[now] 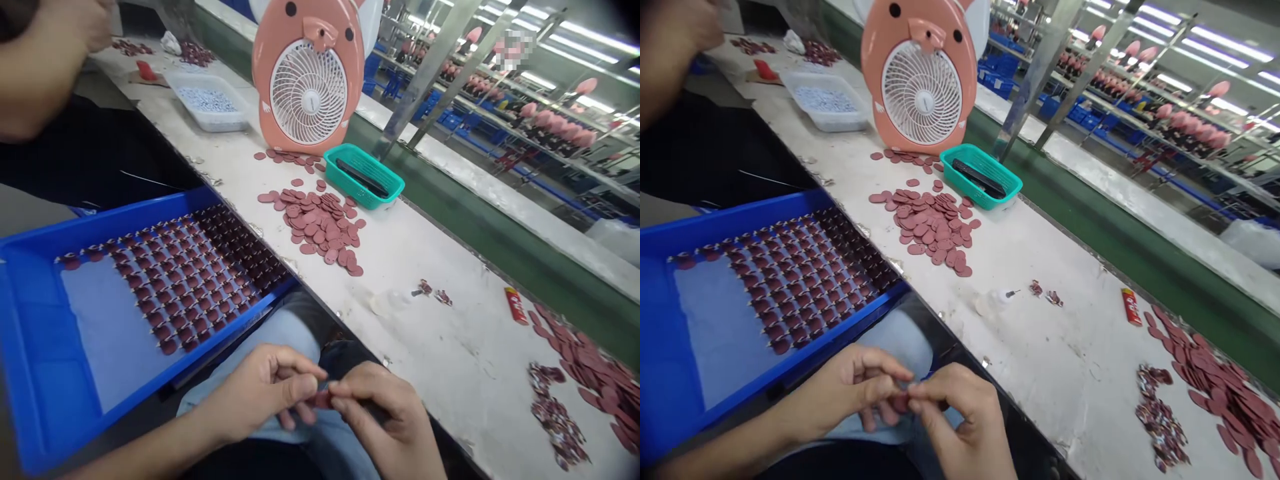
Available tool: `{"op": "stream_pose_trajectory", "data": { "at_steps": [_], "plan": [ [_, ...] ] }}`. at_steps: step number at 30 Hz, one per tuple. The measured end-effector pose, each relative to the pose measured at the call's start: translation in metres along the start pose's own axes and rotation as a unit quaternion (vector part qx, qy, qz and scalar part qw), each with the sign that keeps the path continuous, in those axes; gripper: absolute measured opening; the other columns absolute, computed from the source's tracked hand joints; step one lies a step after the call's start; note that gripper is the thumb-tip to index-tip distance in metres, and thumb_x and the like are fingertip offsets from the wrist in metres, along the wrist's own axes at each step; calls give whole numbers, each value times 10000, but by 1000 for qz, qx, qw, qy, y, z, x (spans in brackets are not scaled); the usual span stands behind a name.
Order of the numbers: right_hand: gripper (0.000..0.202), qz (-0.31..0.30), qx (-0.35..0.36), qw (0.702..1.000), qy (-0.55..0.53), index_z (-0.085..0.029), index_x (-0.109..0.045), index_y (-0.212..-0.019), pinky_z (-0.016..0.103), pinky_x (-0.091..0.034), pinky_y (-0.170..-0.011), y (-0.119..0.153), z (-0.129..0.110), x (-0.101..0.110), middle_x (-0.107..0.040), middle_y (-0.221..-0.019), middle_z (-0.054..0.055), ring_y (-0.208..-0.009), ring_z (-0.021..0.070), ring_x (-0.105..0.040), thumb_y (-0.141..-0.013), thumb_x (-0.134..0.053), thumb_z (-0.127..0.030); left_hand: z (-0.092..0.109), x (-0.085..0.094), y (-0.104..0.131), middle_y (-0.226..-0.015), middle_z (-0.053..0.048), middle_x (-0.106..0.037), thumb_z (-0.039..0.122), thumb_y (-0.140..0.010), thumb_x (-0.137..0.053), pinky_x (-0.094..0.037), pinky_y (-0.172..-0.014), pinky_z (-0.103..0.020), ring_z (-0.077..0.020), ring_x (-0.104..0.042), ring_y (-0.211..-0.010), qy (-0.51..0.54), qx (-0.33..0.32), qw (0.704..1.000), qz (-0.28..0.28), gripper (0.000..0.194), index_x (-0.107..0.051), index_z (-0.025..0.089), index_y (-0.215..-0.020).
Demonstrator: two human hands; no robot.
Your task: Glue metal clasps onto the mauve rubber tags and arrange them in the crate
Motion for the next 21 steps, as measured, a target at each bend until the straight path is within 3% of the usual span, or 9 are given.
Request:
{"op": "stream_pose_trajectory", "data": {
  "at_steps": [4,7,9,11,13,14,15,18,21],
  "plan": [
    [56,-131,15,991,-21,-234,-758,-943,198,-564,-673,-5,-8,-2,-774,-763,-9,-691,124,-712,-916,-730,-193,-28,8,-2,-714,-80,-792,620,-580,-935,-492,-404,-164,-161,-708,-528,15,177,968,-178,518,-805,157,-771],
    [112,-157,-45,986,-35,-242,-761,-833,198,-537,-630,-3,-8,-10,-760,-709,-11,-650,129,-700,-900,-768,-331,-48,8,-8,-606,-54,-744,536,-341,-1020,-386,-283,-158,-141,-607,-395,46,239,944,-224,568,-767,145,-667],
    [171,-76,-79,994,-11,-247,-763,-843,210,-540,-631,-1,1,-4,-756,-732,-6,-662,137,-708,-900,-757,-408,-54,7,-10,-637,-58,-756,505,-323,-1028,-408,-295,-148,-134,-616,-423,62,236,945,-216,577,-778,139,-691],
    [223,140,-118,980,78,-237,-740,-908,249,-550,-670,1,18,19,-746,-803,14,-716,157,-703,-909,-723,-460,-52,9,-10,-738,-61,-789,466,-380,-1035,-479,-357,-144,-149,-685,-545,93,204,956,-191,553,-800,154,-771],
    [311,360,-145,905,176,-211,-678,-1014,311,-542,-735,5,35,48,-715,-925,54,-793,184,-666,-901,-702,-500,-43,11,-8,-799,-37,-799,448,-470,-1029,-509,-413,-133,-154,-722,-656,126,147,967,-163,500,-800,186,-829],
    [391,412,-153,874,205,-198,-640,-1088,341,-533,-760,5,44,59,-695,-997,77,-830,198,-641,-882,-707,-523,-37,11,-7,-809,-20,-797,453,-521,-1017,-508,-433,-125,-149,-726,-685,133,117,973,-151,478,-798,203,-865],
    [501,428,-159,862,220,-184,-603,-1174,365,-526,-773,1,52,66,-676,-1065,101,-863,212,-621,-852,-724,-549,-31,12,-6,-813,-6,-795,461,-566,-1002,-504,-454,-121,-142,-725,-701,136,90,977,-136,464,-797,219,-905],
    [707,359,-177,887,232,-179,-568,-1290,420,-523,-811,-21,69,72,-665,-1161,133,-950,264,-612,-754,-782,-589,-16,10,-3,-850,7,-800,438,-666,-962,-511,-518,-136,-146,-732,-756,131,31,988,-81,406,-794,254,-986],
    [493,282,-178,913,237,-203,-643,-1102,461,-506,-894,-42,72,60,-698,-1074,112,-1021,305,-622,-777,-753,-557,-14,12,-3,-921,23,-813,364,-714,-940,-483,-541,-144,-168,-750,-850,145,5,988,-45,338,-795,289,-1010]
  ]
}}
Point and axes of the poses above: each hand's wrist, its own y-axis away from the middle knuckle, its own x-axis out of the back of the hand, z = x × y, the point moved 3 cm from there along -y, towards the middle knuckle
